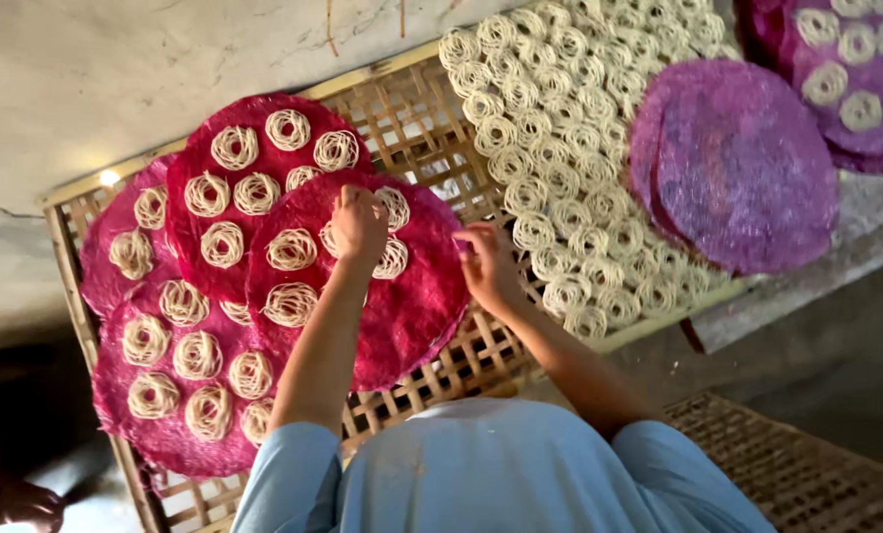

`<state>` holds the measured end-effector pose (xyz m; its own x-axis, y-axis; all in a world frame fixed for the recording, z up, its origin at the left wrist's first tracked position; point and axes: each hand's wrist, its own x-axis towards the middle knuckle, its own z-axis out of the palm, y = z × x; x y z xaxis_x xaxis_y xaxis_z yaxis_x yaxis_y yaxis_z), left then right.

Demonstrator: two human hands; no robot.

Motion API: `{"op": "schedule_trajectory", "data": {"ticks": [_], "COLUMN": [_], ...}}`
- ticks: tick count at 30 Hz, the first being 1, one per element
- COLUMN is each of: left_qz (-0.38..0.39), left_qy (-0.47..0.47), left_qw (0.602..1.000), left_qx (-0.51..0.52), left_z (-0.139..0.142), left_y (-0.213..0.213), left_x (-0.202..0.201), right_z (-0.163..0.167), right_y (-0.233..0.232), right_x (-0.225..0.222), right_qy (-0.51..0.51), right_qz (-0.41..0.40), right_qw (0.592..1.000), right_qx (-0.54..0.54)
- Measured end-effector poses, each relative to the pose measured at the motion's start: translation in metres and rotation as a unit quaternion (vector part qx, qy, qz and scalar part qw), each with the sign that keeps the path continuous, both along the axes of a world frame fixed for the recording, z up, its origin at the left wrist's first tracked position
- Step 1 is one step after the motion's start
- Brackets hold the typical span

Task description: The person picks coiled noodle nests one at a time from a bamboo tray and places them in rows onto pink fabric sheets on a slatted drying rack, occasionally repositioning the sheets. They briefly handle a large pot lid at a stove, then return to arranging the noodle nests on the rack.

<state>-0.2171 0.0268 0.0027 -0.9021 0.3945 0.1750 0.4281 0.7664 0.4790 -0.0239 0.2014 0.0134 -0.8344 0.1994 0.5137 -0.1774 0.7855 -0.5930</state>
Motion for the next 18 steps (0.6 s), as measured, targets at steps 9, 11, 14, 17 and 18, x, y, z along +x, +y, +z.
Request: {"op": "schedule_trajectory", "data": {"ticks": [9, 11, 14, 17, 18], "left_qz": [0.014, -0.007, -0.063, -0.100, -0.113], "left_qy": [0.050, -0.033, -0.147, -0.167, -0.146], "left_qw": [0.996, 0.998, 0.987, 0.978, 0.980], "left_qx": [-0.078, -0.044, 0.012, 0.075, 0.070], "left_z": [0.001, 0.010, 0.028, 0.052, 0.060], "left_y": [0.003, 0.007, 0.017, 0.026, 0.025], "left_x": [-0.003, 0.008, 0.036, 0.066, 0.072], "right_z": [-0.031, -0.035, -0.030, -0.010, -0.001], "right_y": [0.000, 0.001, 0.005, 0.020, 0.027], "right_x": [-0.083, -0.092, -0.104, -0.114, -0.119], "right_qy": [-0.219, -0.248, -0.283, -0.341, -0.374], "right_qz": [0.073, 0.058, 0.059, 0.055, 0.059], "right_qw": [0.921, 0.847, 0.722, 0.710, 0.737], "right_qx": [-0.314, -0.466, -0.629, -0.614, -0.560]}}
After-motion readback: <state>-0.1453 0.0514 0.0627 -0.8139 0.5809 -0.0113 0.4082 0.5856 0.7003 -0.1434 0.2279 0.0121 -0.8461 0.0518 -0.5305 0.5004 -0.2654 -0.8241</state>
